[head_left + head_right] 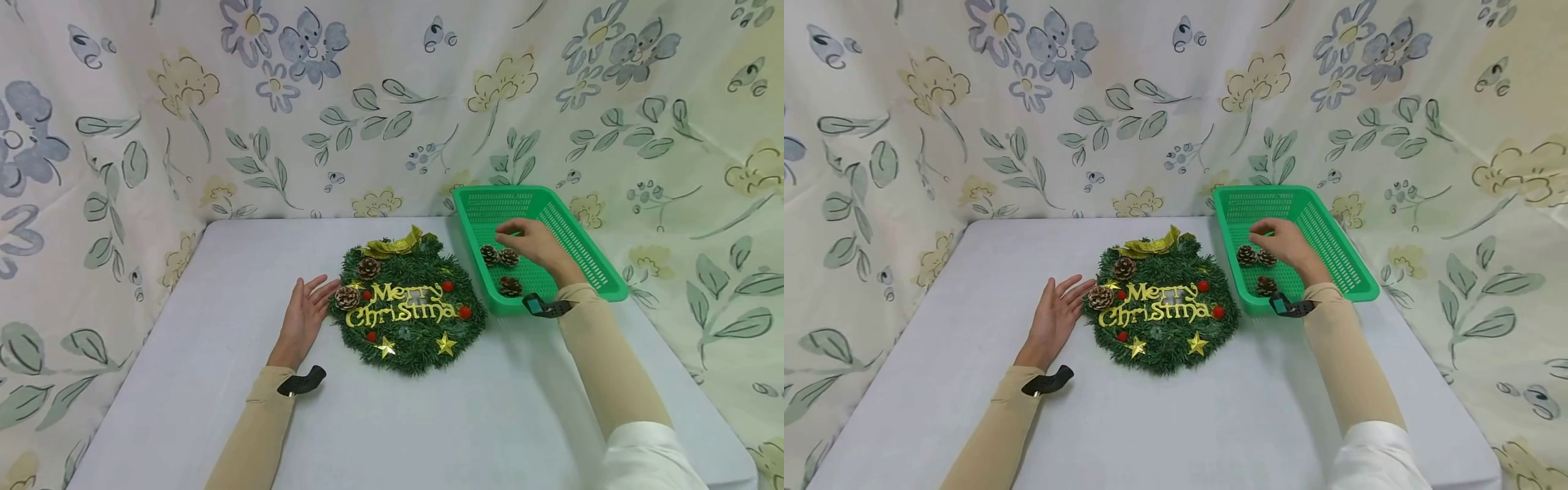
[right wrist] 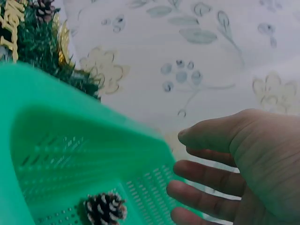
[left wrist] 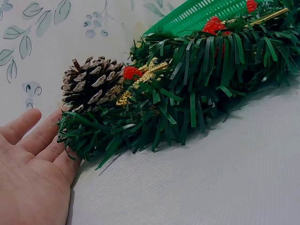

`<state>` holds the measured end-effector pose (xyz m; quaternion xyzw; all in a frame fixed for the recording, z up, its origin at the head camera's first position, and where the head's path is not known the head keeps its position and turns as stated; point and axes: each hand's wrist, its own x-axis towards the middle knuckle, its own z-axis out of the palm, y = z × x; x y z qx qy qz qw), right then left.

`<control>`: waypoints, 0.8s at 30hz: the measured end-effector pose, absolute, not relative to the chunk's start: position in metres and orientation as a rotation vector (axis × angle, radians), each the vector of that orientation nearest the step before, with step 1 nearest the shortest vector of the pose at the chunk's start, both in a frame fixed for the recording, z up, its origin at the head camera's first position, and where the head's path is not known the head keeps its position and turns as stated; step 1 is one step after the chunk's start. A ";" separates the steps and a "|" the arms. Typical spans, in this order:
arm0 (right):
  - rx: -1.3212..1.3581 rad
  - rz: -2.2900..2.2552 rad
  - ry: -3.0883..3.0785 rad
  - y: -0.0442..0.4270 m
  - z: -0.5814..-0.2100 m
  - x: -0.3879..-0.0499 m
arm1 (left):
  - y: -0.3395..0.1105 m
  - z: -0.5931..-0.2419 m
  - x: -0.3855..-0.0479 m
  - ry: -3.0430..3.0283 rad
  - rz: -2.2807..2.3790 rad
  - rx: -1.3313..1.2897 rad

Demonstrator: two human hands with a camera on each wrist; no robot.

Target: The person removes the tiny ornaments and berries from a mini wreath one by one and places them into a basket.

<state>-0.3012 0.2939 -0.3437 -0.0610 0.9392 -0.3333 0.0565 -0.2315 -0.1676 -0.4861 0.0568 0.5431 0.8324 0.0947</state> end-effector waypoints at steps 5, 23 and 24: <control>-0.244 -1.035 2.852 0.284 -0.334 -0.290 | -0.168 -0.487 -0.231 1.596 2.474 0.170; -0.415 -1.007 2.876 0.254 -0.317 -0.261 | -0.168 -0.486 -0.231 1.583 2.479 0.181; -0.418 -1.007 2.876 0.254 -0.317 -0.260 | -0.168 -0.486 -0.231 1.586 2.478 0.180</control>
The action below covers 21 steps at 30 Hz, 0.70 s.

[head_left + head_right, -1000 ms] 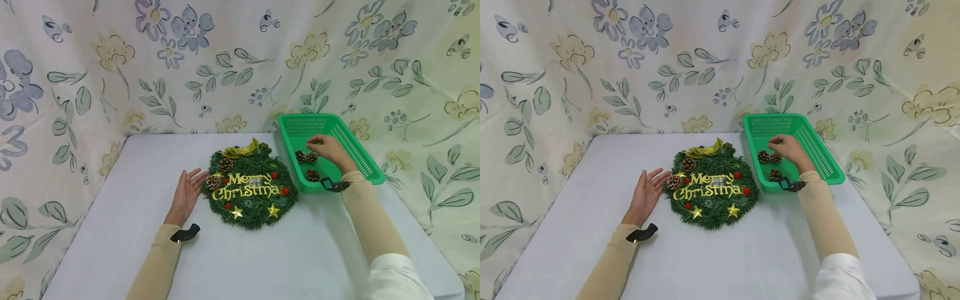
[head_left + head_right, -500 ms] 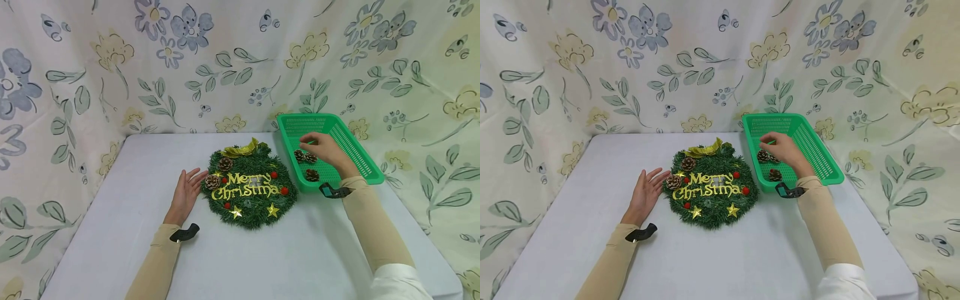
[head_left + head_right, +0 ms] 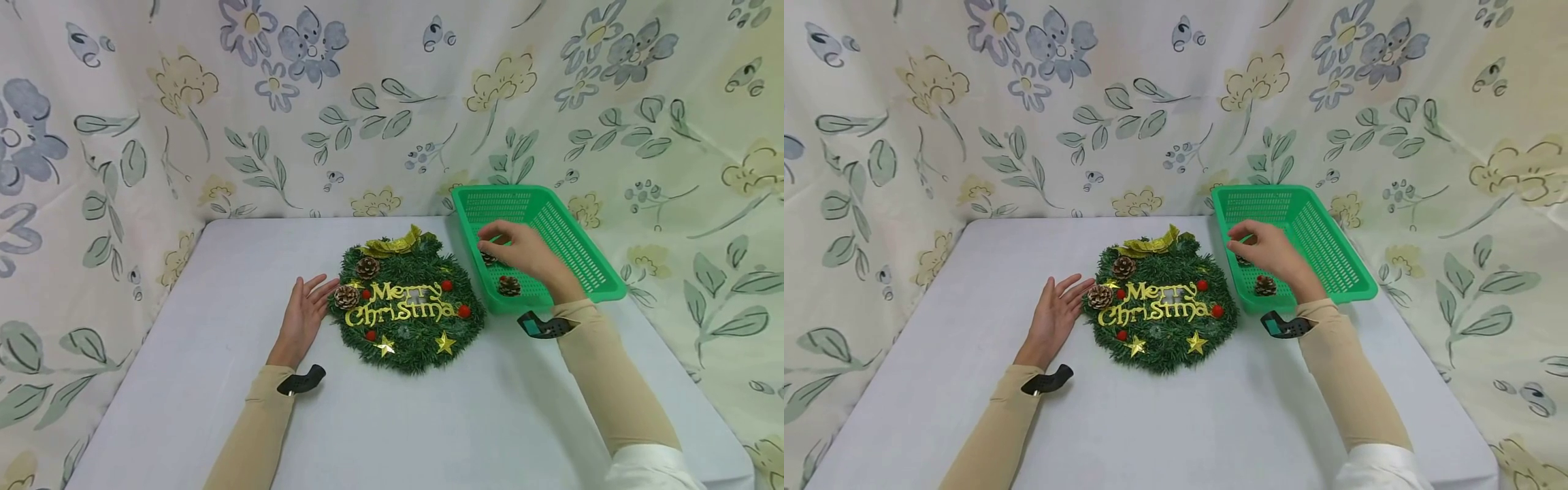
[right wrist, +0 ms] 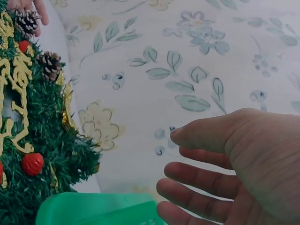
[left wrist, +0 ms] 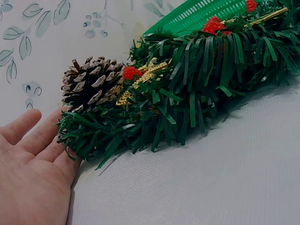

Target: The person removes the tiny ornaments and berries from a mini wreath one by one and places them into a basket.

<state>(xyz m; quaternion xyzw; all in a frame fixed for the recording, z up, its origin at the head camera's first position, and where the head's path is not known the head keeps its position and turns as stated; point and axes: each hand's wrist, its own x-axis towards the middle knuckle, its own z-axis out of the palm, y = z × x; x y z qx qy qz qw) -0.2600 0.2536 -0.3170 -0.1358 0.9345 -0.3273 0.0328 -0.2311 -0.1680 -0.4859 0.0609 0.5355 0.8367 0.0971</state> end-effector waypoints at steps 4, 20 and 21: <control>-0.424 -1.020 2.859 0.251 -0.319 -0.255 | -0.168 -0.486 -0.232 1.585 2.477 0.174; -0.498 -1.001 2.836 0.237 -0.328 -0.246 | -0.168 -0.486 -0.231 1.589 2.476 0.172; -0.500 -1.004 2.830 0.237 -0.328 -0.245 | -0.168 -0.485 -0.231 1.590 2.477 0.174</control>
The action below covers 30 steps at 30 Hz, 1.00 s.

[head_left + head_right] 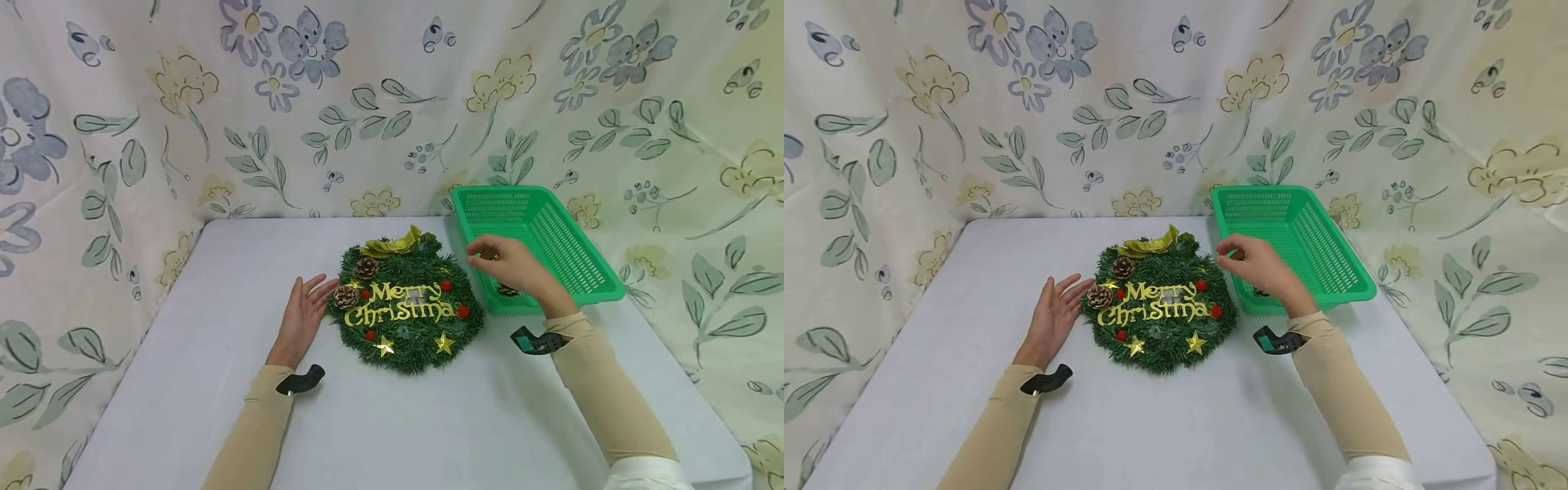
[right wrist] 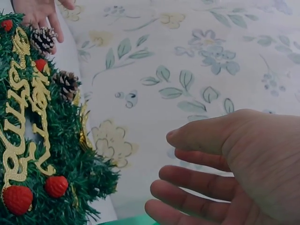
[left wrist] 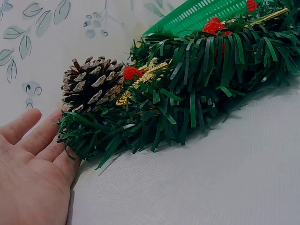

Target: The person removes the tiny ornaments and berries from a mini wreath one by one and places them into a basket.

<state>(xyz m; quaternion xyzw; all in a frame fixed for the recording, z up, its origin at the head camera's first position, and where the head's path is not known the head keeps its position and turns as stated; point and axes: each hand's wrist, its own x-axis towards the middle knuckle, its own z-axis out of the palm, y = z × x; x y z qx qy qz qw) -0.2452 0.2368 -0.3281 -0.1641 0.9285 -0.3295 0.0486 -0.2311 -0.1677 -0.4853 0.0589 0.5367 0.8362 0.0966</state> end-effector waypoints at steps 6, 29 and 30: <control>-0.517 -1.009 2.804 0.233 -0.331 -0.243 | -0.167 -0.485 -0.231 1.589 2.480 0.176; -0.749 -0.761 2.813 0.213 -0.355 -0.230 | -0.168 -0.486 -0.232 1.582 2.471 0.168; -0.750 -0.741 2.814 0.212 -0.356 -0.230 | -0.168 -0.486 -0.232 1.583 2.471 0.167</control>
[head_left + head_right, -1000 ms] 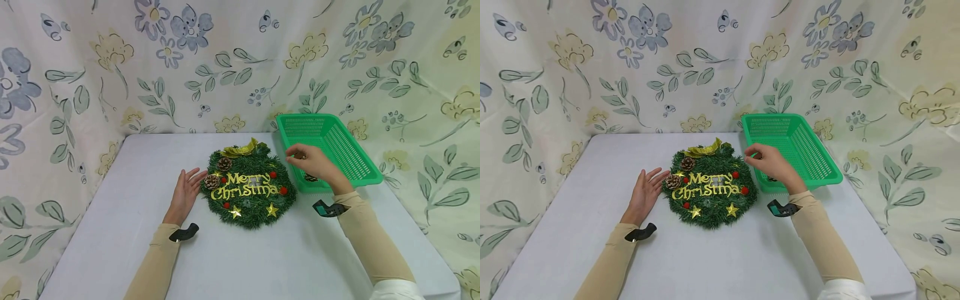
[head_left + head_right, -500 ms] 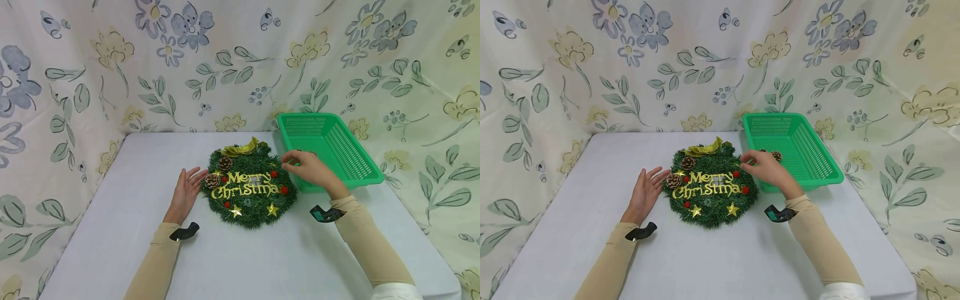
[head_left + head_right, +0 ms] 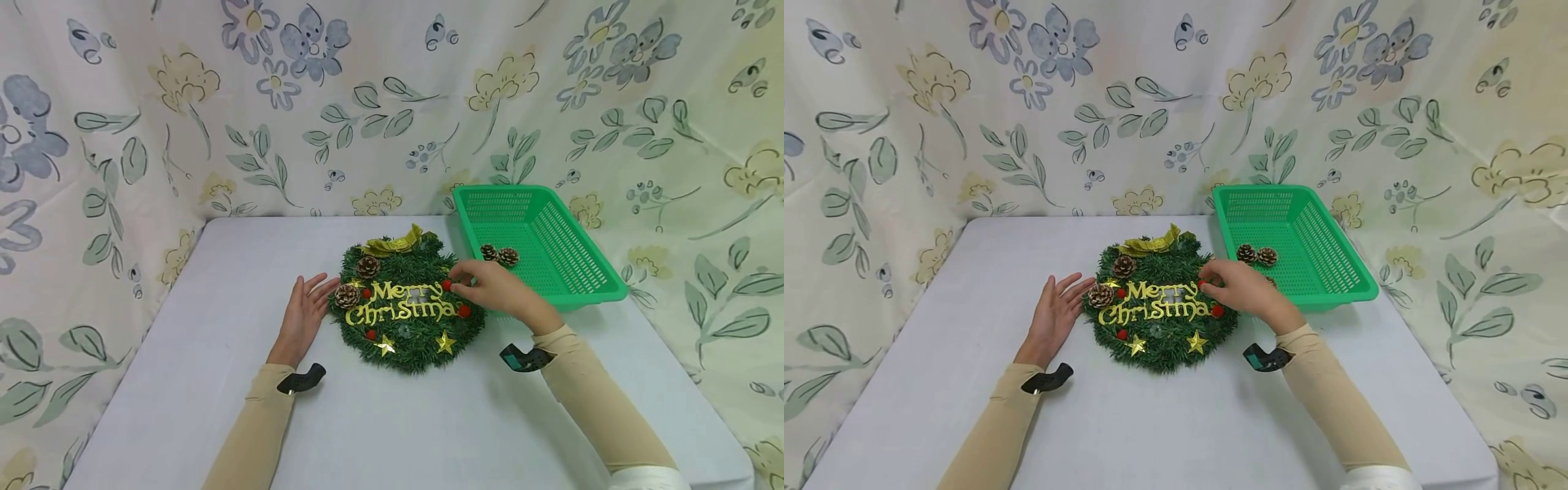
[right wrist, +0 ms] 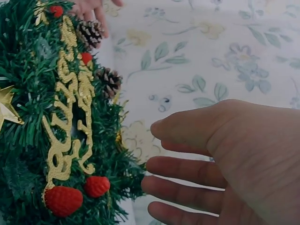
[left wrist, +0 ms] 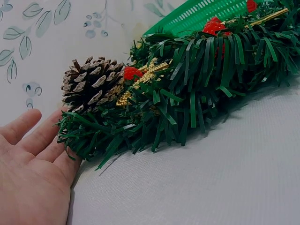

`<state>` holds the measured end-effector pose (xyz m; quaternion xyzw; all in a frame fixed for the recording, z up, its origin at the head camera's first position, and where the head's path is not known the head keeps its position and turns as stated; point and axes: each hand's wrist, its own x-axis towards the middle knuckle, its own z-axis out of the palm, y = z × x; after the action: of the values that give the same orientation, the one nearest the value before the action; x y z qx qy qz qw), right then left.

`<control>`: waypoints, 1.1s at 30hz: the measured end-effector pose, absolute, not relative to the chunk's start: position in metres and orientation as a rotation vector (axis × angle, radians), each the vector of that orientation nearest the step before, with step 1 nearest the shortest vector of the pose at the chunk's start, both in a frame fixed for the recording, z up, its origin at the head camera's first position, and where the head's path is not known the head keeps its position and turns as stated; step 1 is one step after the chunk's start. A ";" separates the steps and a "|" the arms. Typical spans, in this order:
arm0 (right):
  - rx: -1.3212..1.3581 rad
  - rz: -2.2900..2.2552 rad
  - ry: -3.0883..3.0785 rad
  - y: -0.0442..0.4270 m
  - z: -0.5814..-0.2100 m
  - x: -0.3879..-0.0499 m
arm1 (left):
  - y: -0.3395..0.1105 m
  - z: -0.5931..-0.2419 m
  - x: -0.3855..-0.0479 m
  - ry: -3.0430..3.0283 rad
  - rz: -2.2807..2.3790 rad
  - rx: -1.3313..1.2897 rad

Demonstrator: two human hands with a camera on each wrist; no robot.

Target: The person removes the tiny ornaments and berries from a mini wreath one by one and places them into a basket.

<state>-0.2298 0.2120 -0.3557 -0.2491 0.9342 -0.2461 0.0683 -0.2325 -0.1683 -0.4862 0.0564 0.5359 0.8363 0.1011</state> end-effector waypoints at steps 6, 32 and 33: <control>-0.771 -0.530 2.846 0.204 -0.358 -0.228 | -0.168 -0.486 -0.232 1.590 2.468 0.161; -0.978 -0.006 2.903 0.191 -0.378 -0.224 | -0.167 -0.483 -0.230 1.589 2.482 0.166; -0.979 -0.001 2.900 0.191 -0.378 -0.224 | -0.167 -0.483 -0.230 1.588 2.482 0.164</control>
<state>-0.2240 0.1908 -0.3784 -0.3196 0.9467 -0.0003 0.0402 -0.2296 -0.1668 -0.4833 0.0555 0.5358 0.8372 0.0951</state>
